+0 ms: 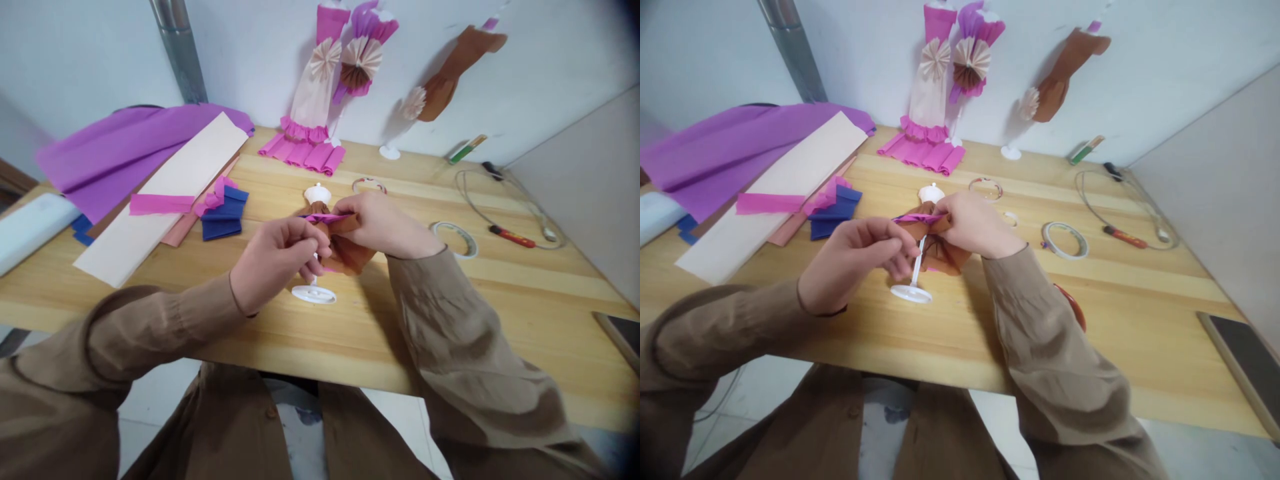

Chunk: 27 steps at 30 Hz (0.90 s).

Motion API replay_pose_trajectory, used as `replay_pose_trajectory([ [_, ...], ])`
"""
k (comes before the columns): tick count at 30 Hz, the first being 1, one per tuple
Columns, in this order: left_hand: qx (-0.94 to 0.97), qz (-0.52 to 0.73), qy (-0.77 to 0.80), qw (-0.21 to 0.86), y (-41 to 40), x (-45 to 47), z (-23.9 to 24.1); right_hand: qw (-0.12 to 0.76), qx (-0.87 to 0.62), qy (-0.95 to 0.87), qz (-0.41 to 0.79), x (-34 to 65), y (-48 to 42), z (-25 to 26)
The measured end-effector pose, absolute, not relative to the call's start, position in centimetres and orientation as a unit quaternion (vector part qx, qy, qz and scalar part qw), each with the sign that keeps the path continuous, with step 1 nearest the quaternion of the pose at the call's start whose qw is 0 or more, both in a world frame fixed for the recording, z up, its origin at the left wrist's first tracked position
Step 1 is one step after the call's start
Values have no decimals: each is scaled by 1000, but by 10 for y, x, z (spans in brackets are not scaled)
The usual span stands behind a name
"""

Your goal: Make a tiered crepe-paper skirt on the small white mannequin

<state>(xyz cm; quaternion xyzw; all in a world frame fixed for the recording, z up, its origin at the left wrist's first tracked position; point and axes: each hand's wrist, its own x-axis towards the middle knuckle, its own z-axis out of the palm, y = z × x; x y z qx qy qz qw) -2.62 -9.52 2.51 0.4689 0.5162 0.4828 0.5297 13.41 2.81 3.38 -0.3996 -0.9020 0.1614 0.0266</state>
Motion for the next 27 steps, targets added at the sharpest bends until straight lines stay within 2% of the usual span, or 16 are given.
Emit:
replay_pose_trajectory([
  [4,720,434,524,138,-85,-39,19,33,-400,-907,124,132,30,31],
  [6,772,343,535,18,-74,-39,14,27,-404,-907,118,131,31,29],
  [8,789,264,553,-37,-61,-35,9,9,-406,-908,105,130,32,26],
  [10,792,216,568,-51,-47,-30,3,2,-401,-912,88,129,32,24],
  [13,796,194,573,0,-29,-29,-5,26,-402,-911,92,129,31,22],
  [17,788,226,557,132,-12,-41,-10,42,-413,-903,112,131,31,24],
  [21,777,260,542,186,-7,-50,-4,48,-393,-912,103,133,32,29],
  [24,781,253,541,184,-7,-48,0,44,-402,-909,104,133,31,32],
  [27,789,226,559,116,-9,-41,2,41,-405,-908,100,132,30,31],
])
